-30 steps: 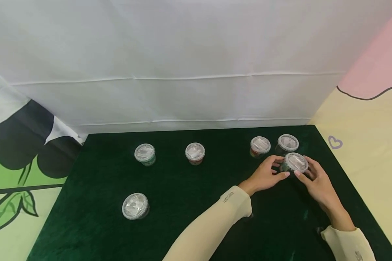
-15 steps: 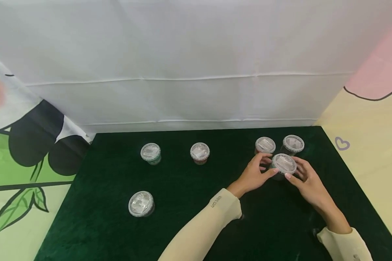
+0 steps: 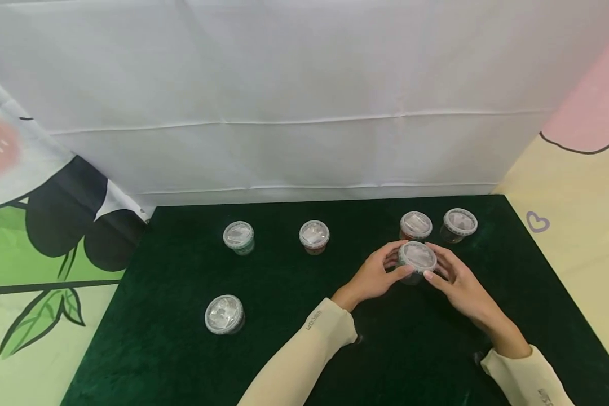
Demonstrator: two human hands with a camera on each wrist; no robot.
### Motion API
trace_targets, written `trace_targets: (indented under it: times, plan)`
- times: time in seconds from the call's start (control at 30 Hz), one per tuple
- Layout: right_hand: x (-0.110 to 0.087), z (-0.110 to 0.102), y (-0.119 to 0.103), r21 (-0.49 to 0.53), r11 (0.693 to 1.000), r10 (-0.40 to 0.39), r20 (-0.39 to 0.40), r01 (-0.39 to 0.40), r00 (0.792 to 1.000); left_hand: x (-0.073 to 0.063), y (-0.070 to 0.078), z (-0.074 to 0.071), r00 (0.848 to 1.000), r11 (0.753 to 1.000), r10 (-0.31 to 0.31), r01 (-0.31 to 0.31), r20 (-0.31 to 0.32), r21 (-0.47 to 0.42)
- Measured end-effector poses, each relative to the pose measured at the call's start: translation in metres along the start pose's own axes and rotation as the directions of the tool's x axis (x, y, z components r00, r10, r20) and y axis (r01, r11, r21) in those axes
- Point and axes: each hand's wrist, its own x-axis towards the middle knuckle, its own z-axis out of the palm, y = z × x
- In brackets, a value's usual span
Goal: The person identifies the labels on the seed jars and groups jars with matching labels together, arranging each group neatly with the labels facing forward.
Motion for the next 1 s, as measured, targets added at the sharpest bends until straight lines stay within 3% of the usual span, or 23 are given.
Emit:
trace_targets:
  times: [0.17,0.3,0.43,0.73,1.0]
  plan:
    - [0.008,0.016,-0.007,0.002,1.0,0.016,-0.038,-0.016,0.999,-0.01,0.0,-0.003,0.99,1.0,0.008,-0.012,-0.137,-0.025]
    - [0.012,0.028,-0.01,0.005,1.0,0.005,-0.056,-0.005,0.998,-0.017,0.0,-0.005,0.979,0.999,0.014,-0.023,-0.203,-0.042]
    - [0.014,0.035,-0.012,0.03,1.0,0.007,-0.036,-0.006,0.999,-0.025,0.0,-0.011,0.978,0.996,0.01,-0.029,-0.207,-0.089]
    - [0.016,0.044,-0.018,0.066,0.998,-0.005,0.045,0.002,0.999,-0.041,-0.005,-0.032,0.993,0.995,-0.031,0.02,-0.113,-0.101]
    - [0.023,0.059,-0.028,0.068,0.997,0.037,0.028,-0.039,0.999,-0.05,-0.002,-0.034,0.969,0.993,-0.056,0.029,-0.241,-0.114]
